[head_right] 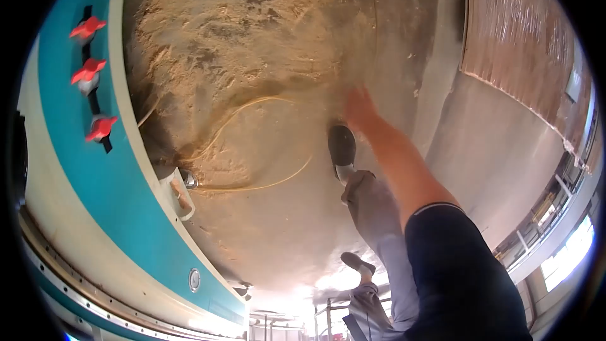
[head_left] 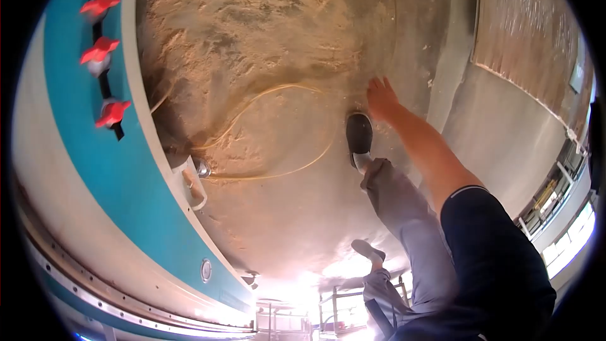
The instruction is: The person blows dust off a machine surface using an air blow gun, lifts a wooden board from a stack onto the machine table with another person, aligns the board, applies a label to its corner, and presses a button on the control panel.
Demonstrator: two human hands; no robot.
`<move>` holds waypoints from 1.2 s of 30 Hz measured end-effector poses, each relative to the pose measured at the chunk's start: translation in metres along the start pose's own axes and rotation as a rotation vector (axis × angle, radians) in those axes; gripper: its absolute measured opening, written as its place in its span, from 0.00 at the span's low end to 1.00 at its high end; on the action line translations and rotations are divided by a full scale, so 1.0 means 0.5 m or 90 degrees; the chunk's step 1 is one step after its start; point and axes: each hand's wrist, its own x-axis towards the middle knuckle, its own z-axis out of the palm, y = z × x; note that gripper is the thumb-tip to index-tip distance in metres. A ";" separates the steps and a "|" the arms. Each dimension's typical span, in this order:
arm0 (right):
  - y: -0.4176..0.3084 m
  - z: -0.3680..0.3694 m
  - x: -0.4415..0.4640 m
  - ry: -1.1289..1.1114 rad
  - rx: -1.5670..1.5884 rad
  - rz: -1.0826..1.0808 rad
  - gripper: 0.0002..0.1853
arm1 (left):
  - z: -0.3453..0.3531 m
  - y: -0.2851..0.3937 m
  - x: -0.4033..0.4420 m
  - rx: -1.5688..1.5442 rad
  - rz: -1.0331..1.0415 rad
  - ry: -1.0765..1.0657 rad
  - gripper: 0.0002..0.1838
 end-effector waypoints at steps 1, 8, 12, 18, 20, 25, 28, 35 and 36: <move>-0.001 0.018 -0.043 0.036 -0.009 -0.019 0.22 | 0.010 0.001 -0.007 -0.012 0.005 0.007 0.26; -0.096 -0.127 -0.490 0.099 0.396 -0.152 0.07 | 0.157 -0.082 -0.012 -0.098 0.175 0.120 0.28; -0.196 -0.292 -0.717 0.154 0.734 0.001 0.13 | 0.046 -0.024 0.045 -0.378 0.093 0.220 0.24; -0.373 -0.398 -1.116 0.209 0.906 -0.115 0.17 | -0.070 0.013 0.010 -0.336 0.517 0.324 0.24; -0.445 -0.365 -1.259 0.241 0.974 -0.150 0.16 | -0.076 0.005 -0.030 -0.388 0.565 0.253 0.25; -0.609 -0.323 -1.553 0.114 1.364 -0.131 0.16 | -0.010 -0.059 -0.205 -0.691 0.725 -0.192 0.27; -0.615 -0.326 -1.654 0.139 1.503 -0.214 0.14 | 0.125 -0.129 -0.267 -0.517 0.778 -0.133 0.25; -0.478 -0.210 -1.723 0.270 1.569 -0.105 0.08 | 0.368 -0.417 -0.305 -0.266 0.537 0.162 0.18; -0.482 -0.164 -1.720 0.286 1.530 -0.044 0.07 | 0.403 -0.464 -0.327 -0.275 0.606 0.234 0.17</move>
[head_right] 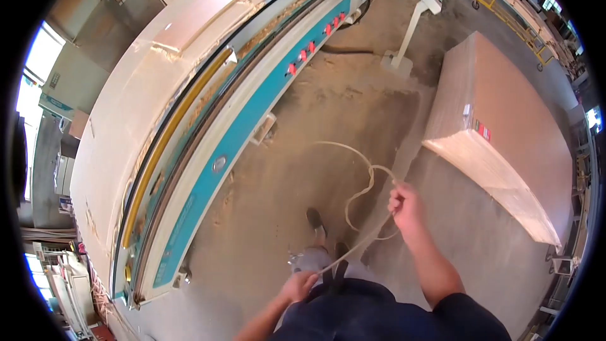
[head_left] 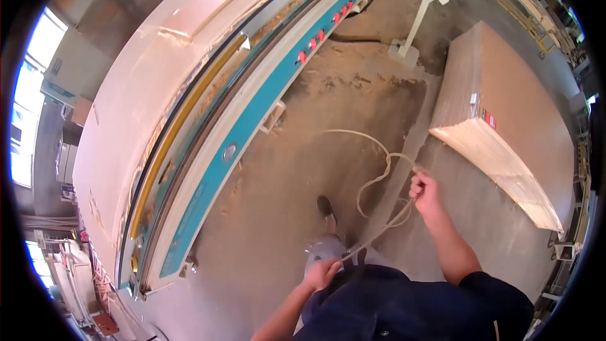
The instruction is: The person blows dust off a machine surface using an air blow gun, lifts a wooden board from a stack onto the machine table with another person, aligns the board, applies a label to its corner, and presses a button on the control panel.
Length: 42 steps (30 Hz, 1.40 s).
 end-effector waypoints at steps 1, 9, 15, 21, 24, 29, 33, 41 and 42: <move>0.047 -0.028 -0.014 0.028 -0.031 0.025 0.07 | 0.004 -0.006 -0.053 0.044 -0.028 0.021 0.17; 0.341 -0.123 -0.249 0.001 -0.326 0.132 0.15 | 0.002 -0.080 -0.389 0.129 -0.114 0.503 0.14; 0.533 -0.005 -0.360 -0.243 -0.536 0.140 0.18 | -0.118 -0.243 -0.665 -0.130 -0.347 0.803 0.15; 0.955 0.179 -0.604 -0.709 -0.684 0.164 0.18 | -0.159 -0.381 -1.061 -0.744 -0.352 0.737 0.15; 1.121 0.302 -0.809 -1.131 -0.890 0.044 0.30 | -0.174 -0.399 -1.207 -0.906 -0.277 0.679 0.15; 1.214 0.487 -1.069 -1.371 -0.814 -0.136 0.24 | -0.212 -0.478 -1.341 -0.926 -0.284 0.594 0.15; 1.308 0.598 -1.131 -1.402 -0.583 -0.306 0.23 | -0.295 -0.464 -1.356 -0.271 -0.440 0.427 0.13; 1.616 0.771 -1.133 -1.007 -0.530 0.860 0.28 | -0.518 -0.504 -1.341 0.340 -0.091 0.198 0.06; 1.591 0.827 -1.158 -0.915 -0.312 0.955 0.28 | -0.546 -0.524 -1.345 0.364 -0.032 0.228 0.06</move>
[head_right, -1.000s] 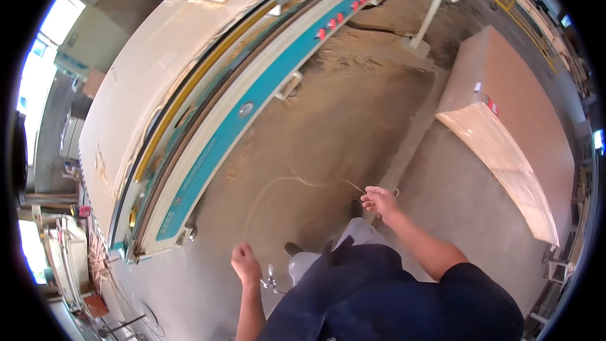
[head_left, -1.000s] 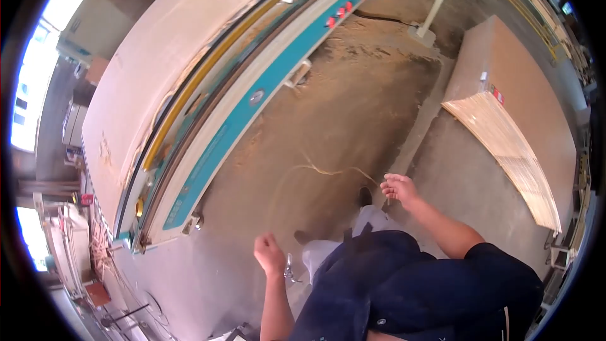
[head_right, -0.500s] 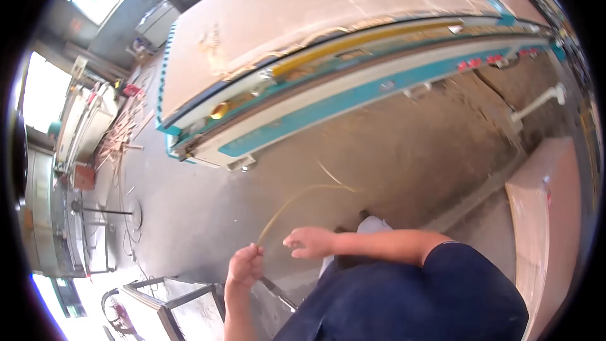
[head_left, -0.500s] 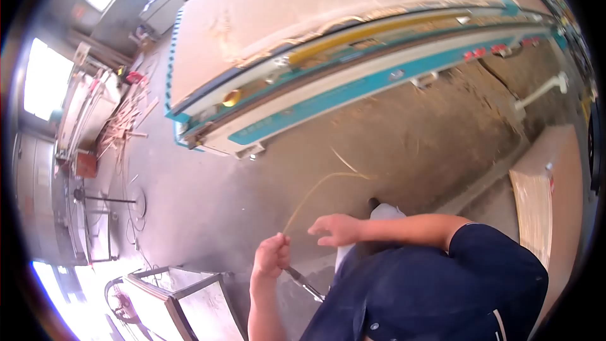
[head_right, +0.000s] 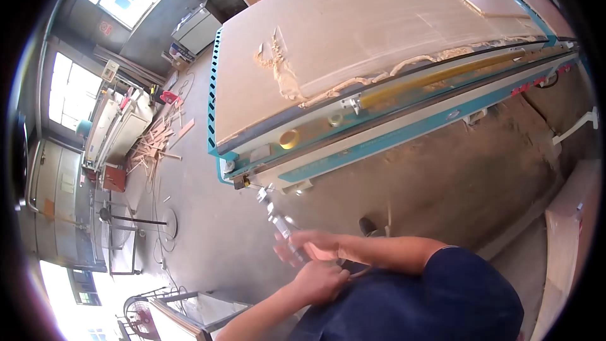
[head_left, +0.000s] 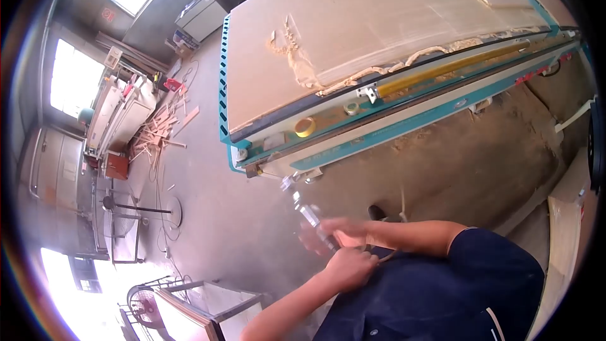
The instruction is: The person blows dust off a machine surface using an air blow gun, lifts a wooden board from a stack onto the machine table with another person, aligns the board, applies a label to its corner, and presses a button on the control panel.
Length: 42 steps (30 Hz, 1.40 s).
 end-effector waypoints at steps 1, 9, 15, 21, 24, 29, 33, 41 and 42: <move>-0.036 0.020 0.023 0.027 0.007 -0.045 0.26 | -0.015 -0.028 0.007 0.010 0.049 0.050 0.06; -0.143 0.021 0.225 0.300 -0.336 -0.156 0.13 | -0.092 -0.218 -0.025 -0.018 0.198 0.104 0.04; -0.085 0.065 0.321 0.417 -0.586 -0.229 0.13 | -0.090 -0.433 -0.199 -0.473 -0.243 0.819 0.13; 0.142 0.122 0.444 0.607 -0.894 -0.299 0.17 | -0.069 -0.601 -0.291 -0.970 -0.307 0.507 0.10; 0.189 0.165 0.465 0.788 -0.833 -0.349 0.23 | -0.077 -0.575 -0.315 -0.993 -0.330 0.537 0.10; 0.234 0.120 0.474 0.686 -0.710 -0.273 0.20 | -0.048 -0.584 -0.349 -0.837 -0.217 0.461 0.12; 0.282 0.122 0.484 0.569 -0.535 -0.190 0.18 | -0.032 -0.583 -0.402 -0.869 -0.211 0.342 0.19; 0.310 0.080 0.454 0.727 -0.217 -0.389 0.22 | 0.160 -0.636 -0.531 -0.901 -0.307 0.254 0.17; 0.306 0.072 0.447 0.728 -0.203 -0.392 0.23 | 0.182 -0.645 -0.548 -0.909 -0.330 0.235 0.16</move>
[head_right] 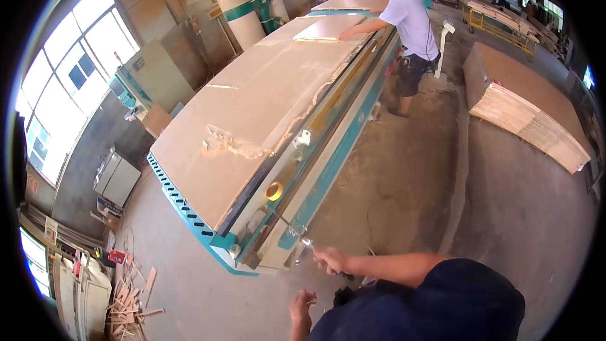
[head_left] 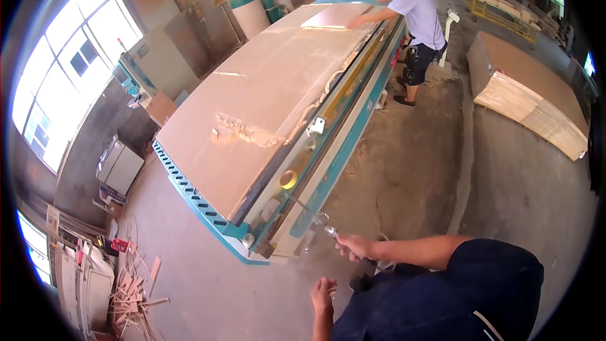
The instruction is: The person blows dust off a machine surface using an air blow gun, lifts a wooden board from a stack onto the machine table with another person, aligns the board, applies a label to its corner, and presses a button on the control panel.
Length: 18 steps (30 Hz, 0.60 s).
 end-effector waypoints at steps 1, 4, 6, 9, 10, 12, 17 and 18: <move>-0.002 -0.009 0.005 0.004 0.009 0.005 0.24 | -0.012 -0.024 -0.005 -0.003 -0.028 0.002 0.15; -0.009 -0.030 0.021 0.084 0.043 0.040 0.26 | -0.037 -0.067 -0.024 -0.006 -0.060 0.029 0.12; -0.022 -0.049 0.035 0.084 0.037 0.054 0.26 | -0.052 -0.085 -0.035 -0.004 -0.059 0.045 0.12; -0.048 -0.064 0.048 0.075 0.015 0.035 0.27 | -0.070 -0.104 -0.040 0.004 -0.058 0.080 0.12; -0.059 -0.064 0.054 0.070 0.006 0.022 0.28 | -0.075 -0.108 -0.041 0.006 -0.056 0.088 0.12; -0.079 -0.057 0.069 0.056 -0.042 0.021 0.28 | -0.078 -0.108 -0.047 0.010 -0.054 0.102 0.11; -0.096 -0.037 0.145 0.049 -0.062 0.055 0.26 | -0.082 -0.124 -0.045 0.006 -0.072 0.125 0.12; -0.099 -0.040 0.174 0.068 -0.043 0.061 0.26 | -0.081 -0.125 -0.045 0.005 -0.078 0.129 0.12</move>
